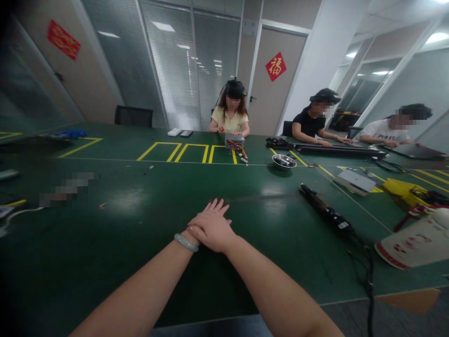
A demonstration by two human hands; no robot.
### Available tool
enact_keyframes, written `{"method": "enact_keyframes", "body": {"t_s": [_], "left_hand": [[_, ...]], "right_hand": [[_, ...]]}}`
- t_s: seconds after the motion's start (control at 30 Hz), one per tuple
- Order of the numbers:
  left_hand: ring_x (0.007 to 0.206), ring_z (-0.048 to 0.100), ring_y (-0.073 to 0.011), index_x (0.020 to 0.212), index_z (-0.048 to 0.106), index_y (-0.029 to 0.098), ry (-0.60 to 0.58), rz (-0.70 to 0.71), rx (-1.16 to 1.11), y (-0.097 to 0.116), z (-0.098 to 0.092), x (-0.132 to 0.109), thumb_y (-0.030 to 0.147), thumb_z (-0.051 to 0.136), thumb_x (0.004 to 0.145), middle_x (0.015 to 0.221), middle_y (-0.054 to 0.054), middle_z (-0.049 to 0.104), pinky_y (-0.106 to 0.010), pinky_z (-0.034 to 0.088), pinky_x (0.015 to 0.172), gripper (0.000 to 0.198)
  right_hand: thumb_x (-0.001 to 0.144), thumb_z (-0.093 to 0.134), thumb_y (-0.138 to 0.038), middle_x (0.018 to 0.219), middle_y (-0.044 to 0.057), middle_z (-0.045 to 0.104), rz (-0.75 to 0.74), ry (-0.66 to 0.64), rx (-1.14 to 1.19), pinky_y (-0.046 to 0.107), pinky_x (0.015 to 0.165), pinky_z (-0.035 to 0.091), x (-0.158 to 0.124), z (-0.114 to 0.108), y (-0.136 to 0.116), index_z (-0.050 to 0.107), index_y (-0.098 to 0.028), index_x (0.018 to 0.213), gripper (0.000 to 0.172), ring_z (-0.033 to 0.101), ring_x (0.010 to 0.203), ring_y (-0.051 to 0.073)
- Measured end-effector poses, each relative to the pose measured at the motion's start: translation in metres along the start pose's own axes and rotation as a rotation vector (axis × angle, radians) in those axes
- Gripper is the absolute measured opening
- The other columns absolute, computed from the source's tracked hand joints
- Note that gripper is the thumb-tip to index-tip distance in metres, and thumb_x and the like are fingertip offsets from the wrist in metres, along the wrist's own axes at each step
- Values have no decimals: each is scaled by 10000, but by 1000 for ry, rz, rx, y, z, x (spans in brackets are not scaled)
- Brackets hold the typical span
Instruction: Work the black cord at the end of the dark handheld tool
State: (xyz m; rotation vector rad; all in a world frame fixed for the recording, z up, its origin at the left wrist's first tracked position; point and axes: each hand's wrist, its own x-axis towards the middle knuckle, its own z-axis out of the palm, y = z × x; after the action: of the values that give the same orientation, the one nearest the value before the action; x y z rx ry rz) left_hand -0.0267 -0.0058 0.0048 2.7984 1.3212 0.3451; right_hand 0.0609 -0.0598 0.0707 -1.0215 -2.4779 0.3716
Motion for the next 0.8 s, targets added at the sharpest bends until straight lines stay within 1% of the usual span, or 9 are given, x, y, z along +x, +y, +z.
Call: {"method": "enact_keyframes", "body": {"t_s": [0.07,0.17,0.33,0.47,0.63,0.8], "left_hand": [[1471,105,-292,1506,289,248,-20,19,-13,0,-1,0,586,385,934,1589,-30,187,-445,151,1195,672],[1473,84,-300,1510,283,227,-39,8,-11,1,-1,0,598,373,933,1592,-40,175,-445,123,1202,692],[1475,60,-297,1516,263,238,-17,14,-39,-1,6,1,621,360,929,1599,-31,149,-436,111,1204,707],[1475,23,-303,1524,232,239,-39,24,-35,-3,9,2,615,370,927,1601,-30,145,-458,98,1202,719],[1469,62,-331,1518,257,238,-25,35,-54,-2,5,0,624,357,925,1593,-29,184,-472,112,1196,715],[1472,69,-318,1515,271,221,7,27,-36,0,6,-1,637,351,920,1598,-52,154,-456,115,1196,730]], "right_hand": [[990,411,-325,1176,63,669,-2,29,47,389,1067,351,-2,0,5,646,-190,1171,326,559,1165,205],[986,428,-320,1161,60,673,-11,58,86,368,1072,348,-6,-3,10,645,-187,1164,311,566,1148,192],[991,418,-332,1141,60,680,-4,44,106,391,1058,360,-5,-6,9,649,-195,1160,317,579,1131,198],[991,420,-348,1162,55,674,-5,38,124,389,1074,351,-5,-7,10,641,-200,1177,325,570,1147,193],[987,429,-345,1169,57,674,-3,40,128,385,1083,344,-6,-7,12,645,-200,1174,320,564,1160,194],[983,443,-324,1187,61,667,-12,34,145,365,1083,342,-6,-6,13,642,-192,1178,308,558,1171,188]]}}
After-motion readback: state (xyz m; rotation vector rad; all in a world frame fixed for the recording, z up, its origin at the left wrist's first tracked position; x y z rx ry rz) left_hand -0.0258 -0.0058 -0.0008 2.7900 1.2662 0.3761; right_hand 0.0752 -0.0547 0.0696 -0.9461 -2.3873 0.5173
